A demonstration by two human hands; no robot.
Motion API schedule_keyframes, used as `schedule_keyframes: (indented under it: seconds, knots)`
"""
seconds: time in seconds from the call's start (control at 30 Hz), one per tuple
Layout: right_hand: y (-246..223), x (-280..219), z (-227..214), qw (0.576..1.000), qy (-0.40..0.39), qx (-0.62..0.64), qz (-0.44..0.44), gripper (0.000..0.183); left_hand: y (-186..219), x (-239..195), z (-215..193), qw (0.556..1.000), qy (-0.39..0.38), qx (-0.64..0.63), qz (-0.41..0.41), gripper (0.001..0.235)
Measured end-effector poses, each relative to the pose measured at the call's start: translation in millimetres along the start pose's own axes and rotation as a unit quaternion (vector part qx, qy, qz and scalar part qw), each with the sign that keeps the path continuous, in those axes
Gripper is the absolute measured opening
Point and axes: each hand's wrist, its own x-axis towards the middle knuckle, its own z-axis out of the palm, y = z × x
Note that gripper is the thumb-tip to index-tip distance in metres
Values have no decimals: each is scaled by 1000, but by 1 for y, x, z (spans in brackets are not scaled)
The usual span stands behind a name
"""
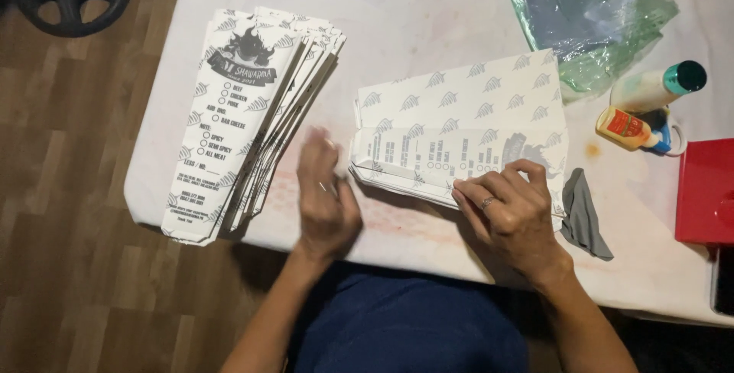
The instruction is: Folding and stacking paper food wrappers at a table.
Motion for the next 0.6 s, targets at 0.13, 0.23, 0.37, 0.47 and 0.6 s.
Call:
schedule_keyframes:
  seconds: [0.13, 0.23, 0.37, 0.47, 0.6]
  knots:
    - [2, 3, -1, 1000, -3, 11, -13, 5, 39, -34, 22, 992, -20, -83, 93, 19]
    - [-1, 8, -4, 1000, -1, 10, -17, 7, 57, -39, 36, 990, -33, -70, 119, 19]
    - [-2, 11, -5, 1000, -6, 0, -19, 5, 55, -41, 39, 990, -44, -41, 130, 20]
    - [2, 18, -1, 1000, -10, -4, -21, 8, 55, -39, 37, 989, -52, -32, 132, 20]
    - [15, 23, 5, 999, -20, 21, -18, 10, 55, -39, 40, 988, -95, -37, 115, 25]
